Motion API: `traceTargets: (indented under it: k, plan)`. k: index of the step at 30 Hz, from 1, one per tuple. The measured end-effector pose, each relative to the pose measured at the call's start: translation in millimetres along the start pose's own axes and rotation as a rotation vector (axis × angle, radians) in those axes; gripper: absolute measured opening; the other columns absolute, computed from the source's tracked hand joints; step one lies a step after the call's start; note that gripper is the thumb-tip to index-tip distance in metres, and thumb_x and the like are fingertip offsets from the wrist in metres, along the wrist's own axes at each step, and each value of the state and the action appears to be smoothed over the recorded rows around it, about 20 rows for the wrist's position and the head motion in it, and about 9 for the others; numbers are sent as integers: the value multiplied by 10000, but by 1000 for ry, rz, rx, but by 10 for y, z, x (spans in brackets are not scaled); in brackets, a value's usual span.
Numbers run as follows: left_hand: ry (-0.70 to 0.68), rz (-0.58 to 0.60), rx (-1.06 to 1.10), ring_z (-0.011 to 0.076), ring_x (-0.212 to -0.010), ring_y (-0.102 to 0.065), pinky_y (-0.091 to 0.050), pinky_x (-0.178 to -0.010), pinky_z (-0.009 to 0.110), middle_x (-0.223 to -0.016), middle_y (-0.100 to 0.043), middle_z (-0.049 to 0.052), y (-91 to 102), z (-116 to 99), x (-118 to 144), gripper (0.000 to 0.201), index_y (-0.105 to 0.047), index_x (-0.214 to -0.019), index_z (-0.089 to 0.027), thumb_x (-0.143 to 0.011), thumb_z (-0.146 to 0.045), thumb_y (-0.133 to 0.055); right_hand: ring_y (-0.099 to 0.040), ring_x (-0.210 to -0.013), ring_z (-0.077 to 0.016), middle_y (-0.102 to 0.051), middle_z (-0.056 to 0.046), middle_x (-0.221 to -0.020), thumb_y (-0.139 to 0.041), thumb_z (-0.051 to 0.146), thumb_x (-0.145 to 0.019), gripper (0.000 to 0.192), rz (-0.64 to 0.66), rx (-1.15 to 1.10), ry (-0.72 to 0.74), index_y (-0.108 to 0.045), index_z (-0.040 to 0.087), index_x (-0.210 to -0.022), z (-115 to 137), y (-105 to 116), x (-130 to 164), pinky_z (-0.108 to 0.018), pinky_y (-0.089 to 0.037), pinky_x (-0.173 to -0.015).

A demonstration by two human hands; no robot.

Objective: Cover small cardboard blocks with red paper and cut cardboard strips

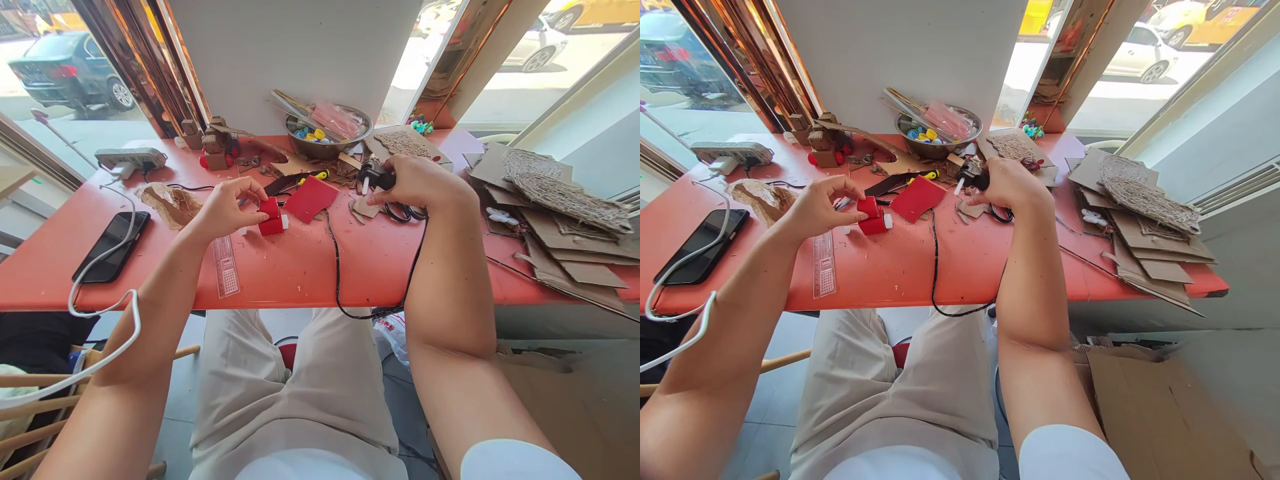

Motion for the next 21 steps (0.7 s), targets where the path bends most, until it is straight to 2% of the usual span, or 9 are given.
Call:
traceTargets:
  k: [2, 3, 7, 12, 16, 21]
  plan:
    - [3, -1, 4, 215, -862, -715, -588, -851, 377, -919, -766, 42, 0, 5, -4, 261, -709, -834, -208, -660, -369, -816, -719, -891, -341, -701, -52, -805, -995, 457, -606, 459, 146, 57, -154, -690, 243, -874, -44, -31, 28, -429, -561, -784]
    - [4, -3, 7, 215, -858, -713, -586, -850, 378, -916, -767, 42, 0, 7, -6, 261, -709, -832, -209, -657, -372, -815, -716, -882, -328, -714, -49, -818, -987, 431, -603, 438, 207, 78, -187, -688, 250, -866, -8, -39, 43, -409, -549, -765]
    - [1, -12, 13, 212, -845, -711, -580, -834, 367, -888, -766, 34, 3, 7, -8, 254, -712, -825, -212, -642, -360, -806, -709, -843, -293, -735, -37, -840, -929, 377, -636, 372, 352, 132, -212, -691, 262, -897, 267, -68, 82, -358, -501, -693]
    - [1, -10, -17, 205, -827, -715, -579, -815, 351, -858, -760, 22, -8, 2, -4, 240, -706, -834, -212, -659, -351, -794, -704, -850, -286, -750, -50, -888, -887, 338, -680, 395, 363, 186, -218, -692, 244, -1011, 465, -121, 189, -335, -464, -661]
    - [-1, -4, -29, 208, -858, -726, -592, -839, 352, -887, -769, 21, -23, -19, 3, 230, -704, -845, -217, -673, -346, -788, -701, -865, -291, -753, -62, -942, -878, 359, -688, 368, 303, 199, -193, -684, 255, -983, 349, -144, 363, -336, -473, -658]
    - [2, 9, -9, 213, -879, -729, -605, -873, 364, -928, -781, 32, -40, -38, 13, 198, -696, -844, -224, -686, -326, -756, -693, -781, -290, -751, -49, -860, -872, 360, -678, 258, 307, 22, -18, -676, 288, -829, 197, -260, 531, -370, -517, -658]
Point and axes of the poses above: each hand's wrist, its own x-axis away from the middle knuckle, its own y-axis out of the back of the hand, z = x × y, the point moved 9 cm from there along -x, towards the middle knuckle
